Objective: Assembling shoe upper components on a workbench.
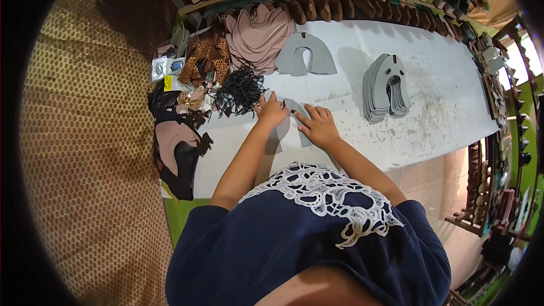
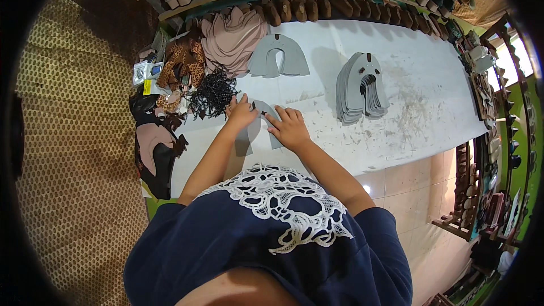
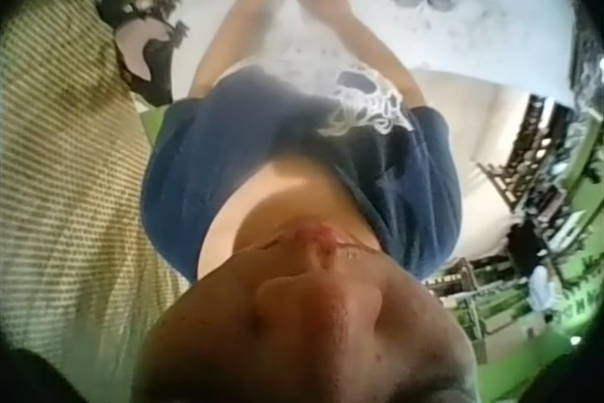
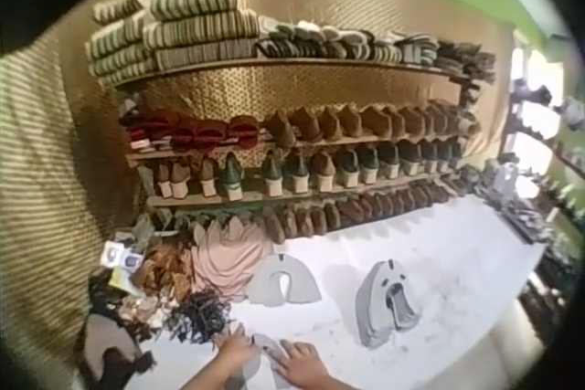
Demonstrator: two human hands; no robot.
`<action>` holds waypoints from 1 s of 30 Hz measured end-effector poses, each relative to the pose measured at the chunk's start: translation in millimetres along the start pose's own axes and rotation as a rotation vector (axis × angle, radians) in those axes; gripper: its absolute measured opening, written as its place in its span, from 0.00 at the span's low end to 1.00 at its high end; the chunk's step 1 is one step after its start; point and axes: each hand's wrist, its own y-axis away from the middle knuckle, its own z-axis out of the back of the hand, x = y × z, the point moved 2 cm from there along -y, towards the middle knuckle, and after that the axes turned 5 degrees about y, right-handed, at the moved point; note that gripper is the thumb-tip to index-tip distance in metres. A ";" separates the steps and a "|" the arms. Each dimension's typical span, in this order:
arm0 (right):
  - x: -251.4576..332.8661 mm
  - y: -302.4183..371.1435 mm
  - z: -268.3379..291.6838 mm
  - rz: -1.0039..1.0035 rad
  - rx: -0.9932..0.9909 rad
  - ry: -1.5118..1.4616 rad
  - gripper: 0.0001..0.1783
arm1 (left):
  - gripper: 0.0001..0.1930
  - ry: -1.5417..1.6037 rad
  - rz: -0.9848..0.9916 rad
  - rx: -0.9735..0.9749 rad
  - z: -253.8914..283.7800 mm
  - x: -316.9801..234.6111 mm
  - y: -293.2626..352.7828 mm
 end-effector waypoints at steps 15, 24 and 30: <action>0.0 -0.8 2.8 -0.018 0.014 -0.031 0.23 | 0.24 -0.025 -0.285 -0.591 3.2 0.6 30.0; 0.1 -1.1 3.8 0.008 -0.003 0.015 0.23 | 0.32 -0.070 -0.331 -0.366 -35.0 18.1 61.3; -0.9 -3.9 2.6 -0.047 0.053 -0.062 0.26 | 0.36 -0.059 -0.294 -0.315 -37.2 17.9 71.6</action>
